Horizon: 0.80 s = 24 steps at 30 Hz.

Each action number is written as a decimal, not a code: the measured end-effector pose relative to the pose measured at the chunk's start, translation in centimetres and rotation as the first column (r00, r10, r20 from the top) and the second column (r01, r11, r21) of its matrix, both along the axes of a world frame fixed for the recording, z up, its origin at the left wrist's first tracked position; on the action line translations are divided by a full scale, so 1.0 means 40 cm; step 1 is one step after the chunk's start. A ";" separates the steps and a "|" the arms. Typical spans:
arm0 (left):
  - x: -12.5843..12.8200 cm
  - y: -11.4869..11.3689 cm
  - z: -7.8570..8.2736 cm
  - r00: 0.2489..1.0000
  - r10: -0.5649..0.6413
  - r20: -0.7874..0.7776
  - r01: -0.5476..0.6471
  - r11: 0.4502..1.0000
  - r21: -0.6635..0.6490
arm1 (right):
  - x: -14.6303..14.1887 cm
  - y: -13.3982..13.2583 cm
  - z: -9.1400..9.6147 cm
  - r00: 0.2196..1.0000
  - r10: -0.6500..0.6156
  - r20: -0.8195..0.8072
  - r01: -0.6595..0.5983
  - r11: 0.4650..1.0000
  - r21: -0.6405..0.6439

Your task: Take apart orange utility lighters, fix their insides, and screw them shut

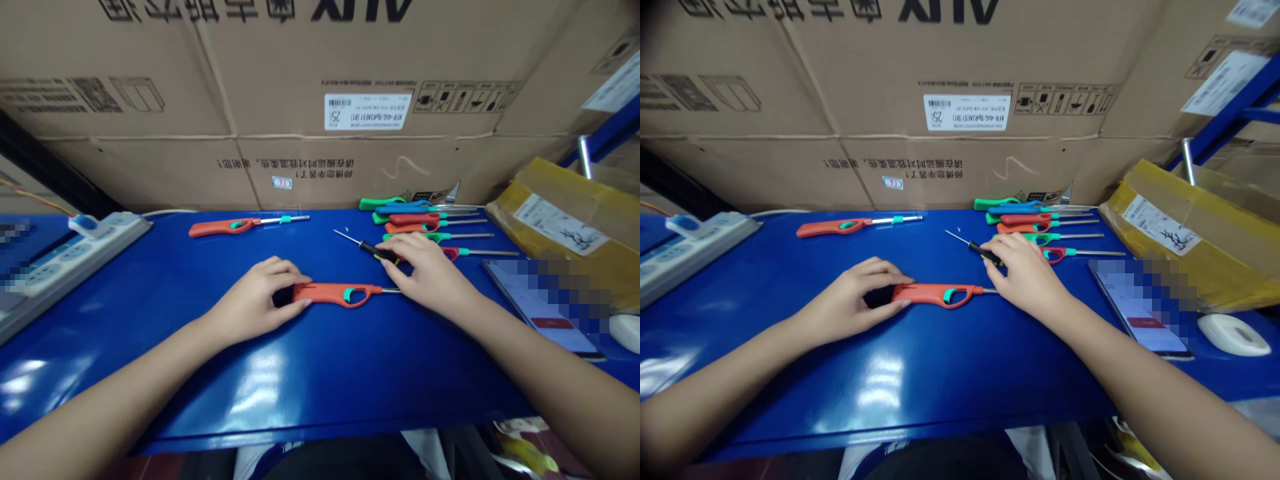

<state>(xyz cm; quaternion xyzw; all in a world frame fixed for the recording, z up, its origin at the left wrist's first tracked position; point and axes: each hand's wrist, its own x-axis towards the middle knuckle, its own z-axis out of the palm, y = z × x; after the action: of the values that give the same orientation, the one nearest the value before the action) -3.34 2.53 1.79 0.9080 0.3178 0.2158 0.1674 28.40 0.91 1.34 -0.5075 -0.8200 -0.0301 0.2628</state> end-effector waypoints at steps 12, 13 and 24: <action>0.016 -0.033 -0.010 1.000 0.005 0.006 -0.004 0.989 -0.146 | -0.003 0.023 -0.024 0.996 -0.078 -0.040 0.073 0.991 -0.108; 0.016 -0.035 -0.011 1.000 0.003 0.003 -0.003 0.990 -0.138 | -0.009 0.021 -0.018 0.994 -0.065 -0.087 0.057 0.995 -0.086; 0.017 -0.042 -0.006 1.000 -0.023 -0.011 0.021 0.994 -0.104 | -0.019 0.014 -0.001 0.937 -0.010 -0.348 0.050 0.993 0.105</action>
<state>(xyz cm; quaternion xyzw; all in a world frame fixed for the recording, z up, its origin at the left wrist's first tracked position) -2.66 0.84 1.55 0.9027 0.3196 0.1917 0.2150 27.65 1.46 1.30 -0.5019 -0.7500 0.0098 0.4308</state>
